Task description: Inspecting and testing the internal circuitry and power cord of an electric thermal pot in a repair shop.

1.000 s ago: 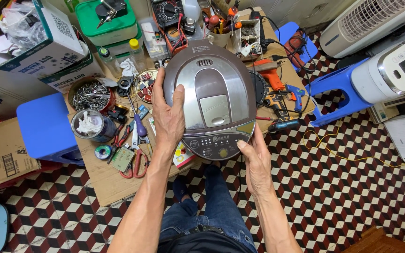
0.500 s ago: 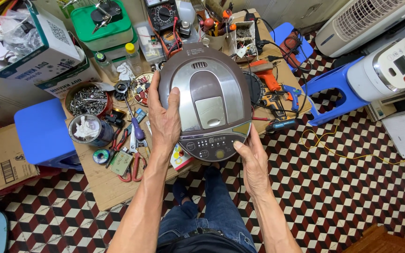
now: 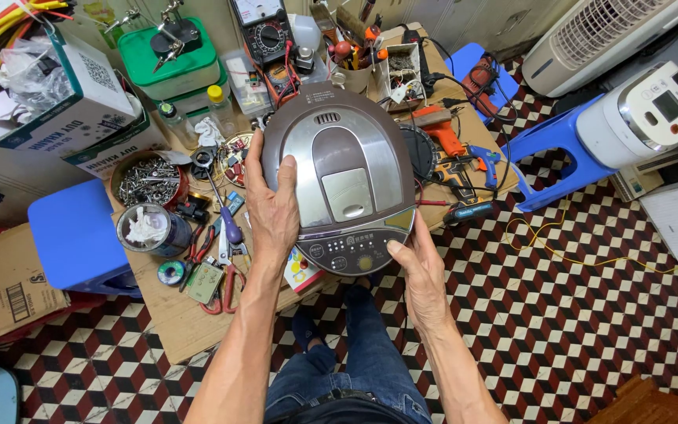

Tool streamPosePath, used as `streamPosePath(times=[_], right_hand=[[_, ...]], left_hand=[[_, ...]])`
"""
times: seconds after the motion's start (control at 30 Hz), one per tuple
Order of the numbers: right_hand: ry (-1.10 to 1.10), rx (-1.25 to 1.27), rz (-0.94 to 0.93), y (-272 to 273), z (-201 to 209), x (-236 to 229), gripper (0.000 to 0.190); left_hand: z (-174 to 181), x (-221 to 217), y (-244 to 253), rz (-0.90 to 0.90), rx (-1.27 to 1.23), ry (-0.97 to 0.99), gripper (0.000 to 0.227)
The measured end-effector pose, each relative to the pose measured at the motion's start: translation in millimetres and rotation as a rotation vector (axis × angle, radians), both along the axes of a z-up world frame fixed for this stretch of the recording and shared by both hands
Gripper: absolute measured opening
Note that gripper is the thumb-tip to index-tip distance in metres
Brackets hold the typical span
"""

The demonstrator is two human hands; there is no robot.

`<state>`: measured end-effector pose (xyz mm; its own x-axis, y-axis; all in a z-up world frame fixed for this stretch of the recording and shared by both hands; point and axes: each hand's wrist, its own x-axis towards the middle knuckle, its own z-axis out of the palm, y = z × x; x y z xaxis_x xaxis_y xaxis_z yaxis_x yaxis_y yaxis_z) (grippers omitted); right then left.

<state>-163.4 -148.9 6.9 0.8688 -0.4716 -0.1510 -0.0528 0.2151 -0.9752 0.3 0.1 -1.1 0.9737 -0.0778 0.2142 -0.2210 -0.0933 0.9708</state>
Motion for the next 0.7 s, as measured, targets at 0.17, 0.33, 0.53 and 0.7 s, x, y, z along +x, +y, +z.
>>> streamPosePath(times=[0.17, 0.33, 0.53, 0.7], right_hand=[[0.009, -0.01, 0.002, 0.7, -2.2, -1.5, 0.088], [0.013, -0.025, 0.017, -0.7, -0.9, -0.4, 0.088], [0.013, -0.001, 0.027, -1.8, -0.8, -1.0, 0.088], [0.025, 0.016, 0.037, -0.6, 5.4, -0.7, 0.088]], left_hand=[[1.9, -1.0, 0.5, 0.003, 0.004, 0.002, 0.062], [-0.9, 0.5, 0.1, 0.004, 0.003, 0.006, 0.062], [4.7, -1.0, -0.1, 0.005, 0.003, 0.015, 0.062], [4.5, -0.4, 0.3, 0.006, 0.017, 0.039, 0.062]])
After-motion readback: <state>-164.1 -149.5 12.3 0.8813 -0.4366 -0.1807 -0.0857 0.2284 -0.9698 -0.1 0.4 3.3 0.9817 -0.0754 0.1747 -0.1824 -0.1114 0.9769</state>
